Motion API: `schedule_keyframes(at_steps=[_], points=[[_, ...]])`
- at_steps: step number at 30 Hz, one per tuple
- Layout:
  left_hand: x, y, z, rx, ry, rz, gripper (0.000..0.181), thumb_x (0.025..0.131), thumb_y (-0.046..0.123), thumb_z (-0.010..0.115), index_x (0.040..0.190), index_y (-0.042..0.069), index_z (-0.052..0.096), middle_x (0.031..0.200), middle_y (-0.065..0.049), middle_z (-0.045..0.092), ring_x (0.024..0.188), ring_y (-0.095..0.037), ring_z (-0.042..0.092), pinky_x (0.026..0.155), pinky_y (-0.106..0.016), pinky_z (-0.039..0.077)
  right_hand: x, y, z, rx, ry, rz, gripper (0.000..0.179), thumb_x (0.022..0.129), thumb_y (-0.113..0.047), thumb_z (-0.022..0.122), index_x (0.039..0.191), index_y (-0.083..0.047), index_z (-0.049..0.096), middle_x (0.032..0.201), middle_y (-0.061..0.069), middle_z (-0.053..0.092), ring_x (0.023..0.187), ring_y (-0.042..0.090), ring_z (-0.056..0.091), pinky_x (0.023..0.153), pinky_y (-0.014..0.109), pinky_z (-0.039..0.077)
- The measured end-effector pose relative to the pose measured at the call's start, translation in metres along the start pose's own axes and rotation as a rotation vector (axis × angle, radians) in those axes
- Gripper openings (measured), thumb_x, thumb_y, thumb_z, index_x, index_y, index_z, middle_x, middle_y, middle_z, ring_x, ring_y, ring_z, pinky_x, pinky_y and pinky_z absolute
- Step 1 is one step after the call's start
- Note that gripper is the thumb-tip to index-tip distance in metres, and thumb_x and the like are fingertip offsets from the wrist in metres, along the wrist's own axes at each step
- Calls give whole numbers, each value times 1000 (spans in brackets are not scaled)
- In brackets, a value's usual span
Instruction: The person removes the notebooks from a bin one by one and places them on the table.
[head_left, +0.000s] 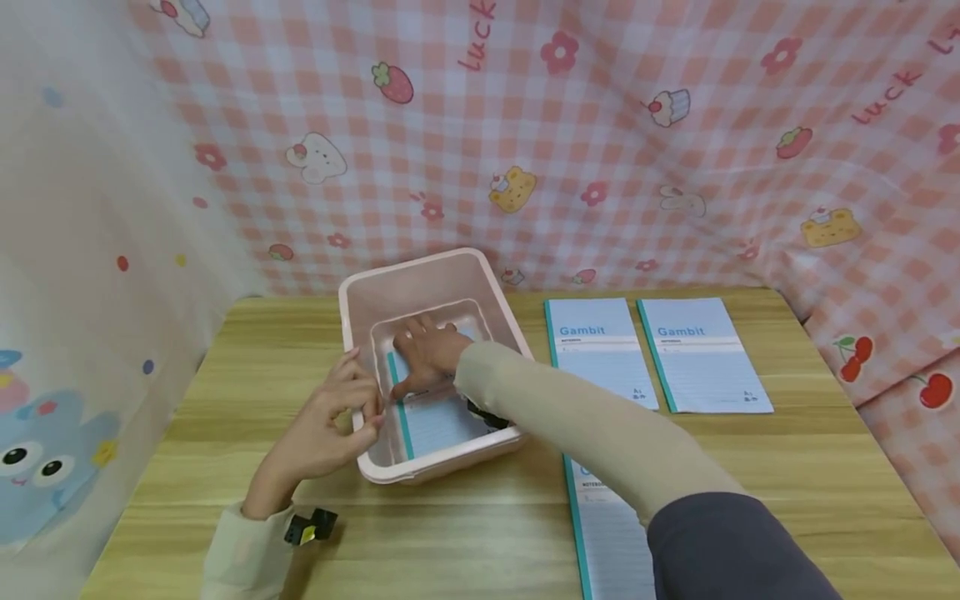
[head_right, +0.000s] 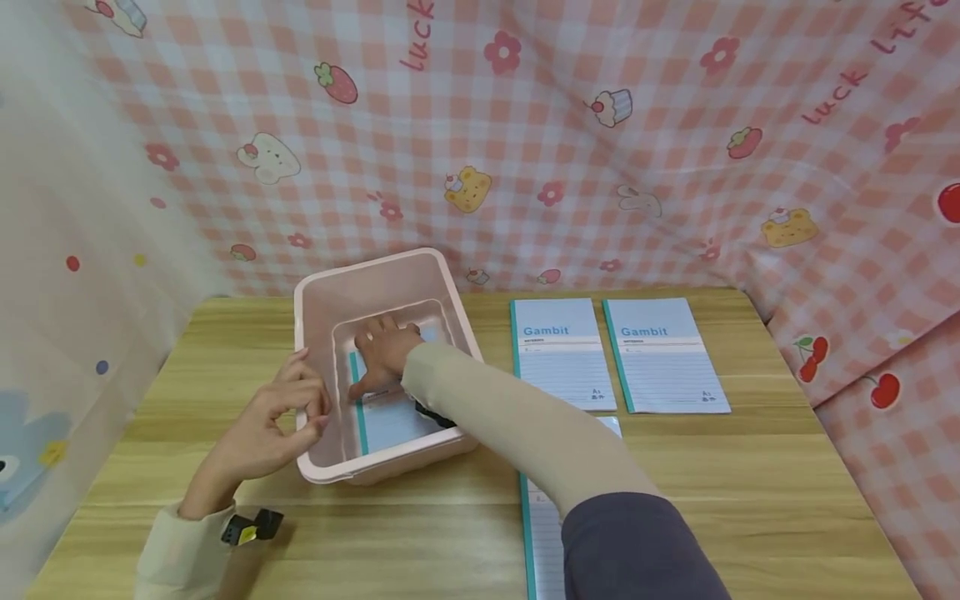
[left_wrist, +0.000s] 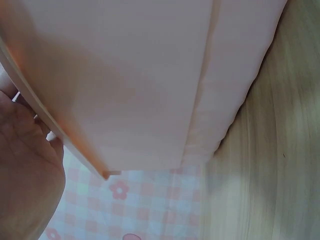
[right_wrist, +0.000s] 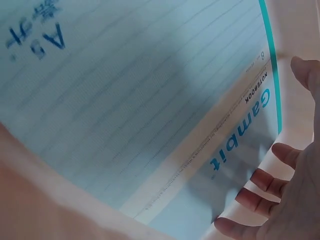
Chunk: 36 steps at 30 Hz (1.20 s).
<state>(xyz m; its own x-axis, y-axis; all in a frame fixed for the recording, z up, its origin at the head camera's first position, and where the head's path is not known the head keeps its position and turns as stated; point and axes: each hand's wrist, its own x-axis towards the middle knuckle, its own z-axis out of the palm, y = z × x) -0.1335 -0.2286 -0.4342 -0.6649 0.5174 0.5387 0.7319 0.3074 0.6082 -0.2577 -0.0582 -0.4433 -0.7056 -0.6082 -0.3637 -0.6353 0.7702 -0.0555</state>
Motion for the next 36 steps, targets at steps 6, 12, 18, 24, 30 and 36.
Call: schedule_keyframes(at_steps=[6,12,18,24,30,36], points=[[-1,0,1,-7,-1,-20,35,73,-10,64,67,22,50,70,11,53,90,-9,50,132,-41,12,1,1,2,7,28,5,93,84,-79,56,153,-20,37,158,8,37,145,27,35,110,57,48],[-2,0,1,-7,-3,-26,36,73,-11,64,67,22,50,70,11,53,90,-9,50,132,-43,12,1,0,1,57,52,22,94,87,-78,53,153,-17,28,160,9,38,148,29,37,111,61,46],[-3,0,1,-10,1,-33,36,73,-10,63,67,22,49,71,11,53,90,-9,51,132,-40,11,2,-2,2,55,75,37,94,85,-79,55,150,-17,27,154,12,46,141,33,45,108,65,48],[-2,0,2,-7,1,-40,35,73,-10,64,67,22,49,71,10,53,90,-9,50,132,-40,12,5,-3,3,29,105,39,92,86,-79,52,155,-24,26,157,15,44,139,39,47,106,61,50],[-3,-1,2,-1,-1,-34,35,73,-10,63,67,22,49,70,11,53,90,-9,50,132,-44,11,9,-1,2,-61,164,8,91,84,-83,47,155,-30,30,158,10,45,139,37,49,108,62,47],[-2,-1,1,7,-11,-55,35,74,-9,64,67,22,50,72,11,55,92,-9,51,132,-43,11,11,1,-6,-87,216,-6,95,81,-86,50,155,-29,31,139,11,61,131,34,53,108,56,42]])
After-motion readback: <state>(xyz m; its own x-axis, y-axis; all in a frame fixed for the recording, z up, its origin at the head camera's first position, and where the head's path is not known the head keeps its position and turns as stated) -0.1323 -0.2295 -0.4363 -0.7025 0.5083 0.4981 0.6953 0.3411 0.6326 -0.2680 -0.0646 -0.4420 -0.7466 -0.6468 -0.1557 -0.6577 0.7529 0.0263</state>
